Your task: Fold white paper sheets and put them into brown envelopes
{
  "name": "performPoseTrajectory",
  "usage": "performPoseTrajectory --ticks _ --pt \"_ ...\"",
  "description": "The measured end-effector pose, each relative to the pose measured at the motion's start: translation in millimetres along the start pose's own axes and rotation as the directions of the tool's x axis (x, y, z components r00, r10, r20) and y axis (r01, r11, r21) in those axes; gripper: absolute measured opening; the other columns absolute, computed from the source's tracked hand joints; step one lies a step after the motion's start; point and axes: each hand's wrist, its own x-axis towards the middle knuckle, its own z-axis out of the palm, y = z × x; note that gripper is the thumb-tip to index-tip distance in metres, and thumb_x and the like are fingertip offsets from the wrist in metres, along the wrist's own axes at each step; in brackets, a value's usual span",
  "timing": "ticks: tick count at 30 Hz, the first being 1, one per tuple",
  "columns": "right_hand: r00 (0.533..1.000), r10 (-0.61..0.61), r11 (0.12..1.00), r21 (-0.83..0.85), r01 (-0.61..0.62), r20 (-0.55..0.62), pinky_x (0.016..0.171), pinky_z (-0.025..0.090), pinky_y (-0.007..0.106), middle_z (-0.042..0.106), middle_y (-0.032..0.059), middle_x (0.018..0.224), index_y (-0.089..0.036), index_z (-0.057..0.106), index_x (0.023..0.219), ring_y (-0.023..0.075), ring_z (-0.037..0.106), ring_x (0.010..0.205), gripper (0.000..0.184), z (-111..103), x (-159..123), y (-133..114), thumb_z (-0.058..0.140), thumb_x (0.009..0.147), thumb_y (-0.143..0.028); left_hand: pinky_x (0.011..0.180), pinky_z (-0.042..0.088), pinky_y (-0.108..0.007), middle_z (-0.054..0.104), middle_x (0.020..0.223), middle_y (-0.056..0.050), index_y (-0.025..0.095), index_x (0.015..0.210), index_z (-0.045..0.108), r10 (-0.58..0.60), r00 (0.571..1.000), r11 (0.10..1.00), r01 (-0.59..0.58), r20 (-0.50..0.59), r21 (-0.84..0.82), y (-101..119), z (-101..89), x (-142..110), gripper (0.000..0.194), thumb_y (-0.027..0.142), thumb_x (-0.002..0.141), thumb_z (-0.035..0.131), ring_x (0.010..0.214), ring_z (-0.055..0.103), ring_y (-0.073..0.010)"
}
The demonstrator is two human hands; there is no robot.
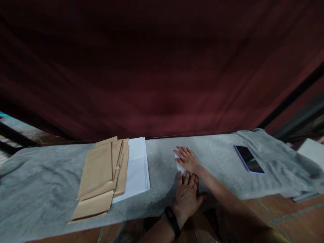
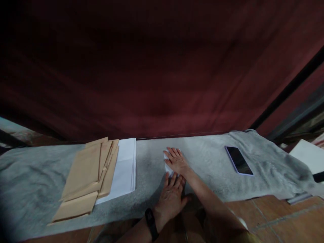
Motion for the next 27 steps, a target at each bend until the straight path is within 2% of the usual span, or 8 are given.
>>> performPoseTrajectory --ticks 4,7,10,15,20,22,24,27 --pt "0.999 0.002 1.000 0.009 -0.003 0.033 0.124 0.019 0.051 0.030 0.0032 0.165 -0.032 0.040 0.154 0.0255 0.027 0.152 0.052 -6 2 -3 0.040 0.103 -0.042 0.122 0.017 -0.067 0.040 0.160 -0.010 0.021 0.157 0.034 0.056 0.998 0.997 -0.056 0.004 0.051 -3 -2.7 -1 0.071 0.061 0.098 0.036 0.152 0.023 -0.0353" --pt "1.000 0.027 1.000 0.011 -0.027 0.013 0.123 0.021 0.051 0.032 0.0068 0.164 -0.028 0.040 0.154 0.0252 0.028 0.151 0.053 -11 -4 -8 0.042 0.103 -0.040 0.121 0.018 -0.066 0.040 0.160 -0.010 0.022 0.156 0.036 0.079 0.997 0.996 -0.077 -0.023 0.048 -4 -4.0 -2 0.070 0.062 0.099 0.033 0.151 0.027 -0.0345" --pt "0.999 0.034 0.999 -0.004 -0.034 0.001 0.121 0.028 0.050 0.036 0.0090 0.162 -0.026 0.042 0.153 0.0241 0.030 0.150 0.050 -13 -24 -13 0.038 0.104 -0.036 0.121 0.017 -0.065 0.044 0.157 -0.011 0.020 0.152 0.043 0.076 0.996 0.997 -0.075 -0.035 0.027 -3 -5.2 -3 0.069 0.063 0.099 0.032 0.148 0.034 -0.0349" --pt "0.999 -0.047 0.999 -0.026 0.047 0.020 0.119 0.032 0.048 0.043 0.0073 0.158 -0.026 0.050 0.148 0.0221 0.032 0.150 0.046 -13 -66 -15 0.033 0.106 -0.029 0.121 0.017 -0.064 0.057 0.147 -0.009 0.022 0.144 0.055 0.054 0.997 0.997 -0.050 -0.060 0.066 1 -5.7 -4 0.062 0.060 0.098 0.037 0.148 0.033 -0.0350" --pt "0.997 -0.045 0.997 0.054 0.049 -0.065 0.120 0.034 0.049 0.048 0.0073 0.154 -0.027 0.053 0.145 0.0221 0.038 0.147 0.047 -5 -71 -11 0.028 0.106 -0.028 0.121 0.018 -0.064 0.054 0.150 -0.009 0.023 0.148 0.048 0.059 0.993 0.997 -0.054 -0.099 0.060 0 -0.2 -4 0.061 0.058 0.098 0.041 0.147 0.035 -0.0341" --pt "0.995 -0.009 0.992 0.128 0.022 -0.102 0.119 0.035 0.048 0.050 0.0072 0.153 -0.025 0.056 0.143 0.0218 0.041 0.145 0.046 -2 -66 -8 0.028 0.106 -0.030 0.122 0.020 -0.063 0.052 0.152 -0.008 0.025 0.149 0.046 0.080 0.990 0.996 -0.074 -0.120 0.052 -2 -0.8 -3 0.056 0.052 0.100 0.041 0.147 0.036 -0.0317" --pt "0.993 0.007 0.980 0.197 0.017 -0.121 0.119 0.037 0.045 0.054 0.0062 0.150 -0.024 0.059 0.140 0.0203 0.044 0.143 0.046 -2 -60 -4 0.030 0.105 -0.031 0.122 0.024 -0.058 0.056 0.148 -0.008 0.025 0.145 0.050 0.077 0.988 0.996 -0.071 -0.134 0.050 -5 -5.4 0 0.047 0.040 0.102 0.040 0.143 0.043 -0.0270" --pt "0.988 0.040 0.963 0.269 0.001 -0.148 0.117 0.041 0.039 0.057 0.0057 0.147 -0.024 0.059 0.140 0.0181 0.049 0.139 0.044 -6 -50 3 0.036 0.103 -0.029 0.118 0.038 -0.044 0.065 0.138 -0.008 0.020 0.135 0.060 -0.060 0.978 0.996 0.071 -0.198 0.050 -13 -17.2 7 0.041 0.019 0.099 0.038 0.130 0.058 -0.0206"
